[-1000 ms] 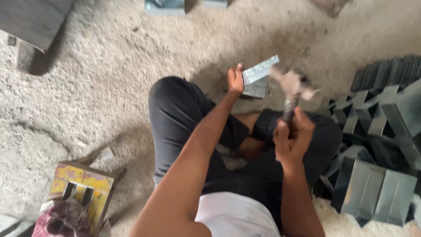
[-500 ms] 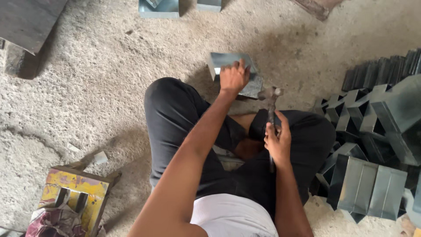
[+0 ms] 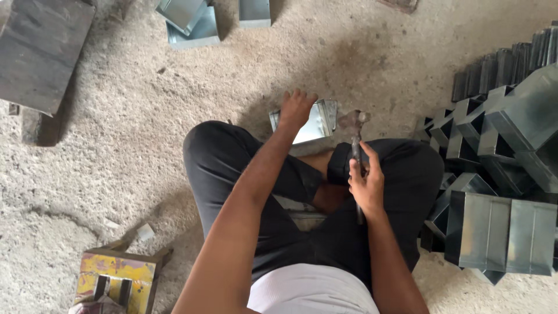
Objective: The person sits on the floor and uses a hammer to strike a small metal box placed on a metal block. They repeatedly adjust the box's position and orientation to hit different sides, then toss the finished piece aside to pick up another one from a nearby pile.
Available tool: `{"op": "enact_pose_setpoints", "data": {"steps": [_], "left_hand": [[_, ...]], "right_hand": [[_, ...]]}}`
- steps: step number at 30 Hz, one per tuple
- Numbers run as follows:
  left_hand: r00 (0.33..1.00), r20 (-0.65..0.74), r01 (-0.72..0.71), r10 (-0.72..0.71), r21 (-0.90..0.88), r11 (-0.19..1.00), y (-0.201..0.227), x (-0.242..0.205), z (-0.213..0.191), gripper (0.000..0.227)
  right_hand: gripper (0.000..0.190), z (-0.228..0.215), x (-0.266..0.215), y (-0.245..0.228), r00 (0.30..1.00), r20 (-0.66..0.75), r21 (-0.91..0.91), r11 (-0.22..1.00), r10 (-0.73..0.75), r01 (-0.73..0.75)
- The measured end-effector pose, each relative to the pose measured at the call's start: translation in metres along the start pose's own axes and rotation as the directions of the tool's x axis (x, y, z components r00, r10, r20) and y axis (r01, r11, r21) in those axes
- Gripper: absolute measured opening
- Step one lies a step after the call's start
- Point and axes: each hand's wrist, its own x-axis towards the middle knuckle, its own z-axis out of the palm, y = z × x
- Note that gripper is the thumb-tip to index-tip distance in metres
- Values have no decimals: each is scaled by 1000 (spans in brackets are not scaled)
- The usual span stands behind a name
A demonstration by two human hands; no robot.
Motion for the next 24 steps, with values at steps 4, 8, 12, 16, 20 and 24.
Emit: {"op": "enact_pose_setpoints", "data": {"steps": [4, 8, 12, 16, 20, 24], "left_hand": [[994, -107, -22, 21, -16, 1000, -9, -4, 9, 46], [993, -111, -31, 27, -32, 999, -9, -5, 16, 38], [997, -72, -28, 23, -59, 998, -14, 3, 16, 41], [997, -72, -18, 19, 15, 1000, -15, 4, 9, 35], [929, -338, -139, 153, 67, 988, 3, -5, -13, 40], [951, -277, -118, 137, 85, 989, 22, -10, -50, 36]], "right_hand": [[49, 1, 4, -2, 966, -26, -83, 964, -257, 254], [43, 9, 34, 10, 915, -25, -155, 906, -403, 395], [41, 39, 77, 28, 804, 14, -381, 740, -594, 554], [44, 49, 84, 39, 971, -82, -150, 966, -223, 209], [47, 23, 55, 20, 990, -99, 82, 991, -101, 109], [46, -2, 34, -25, 927, -195, 167, 920, -321, 354]]}}
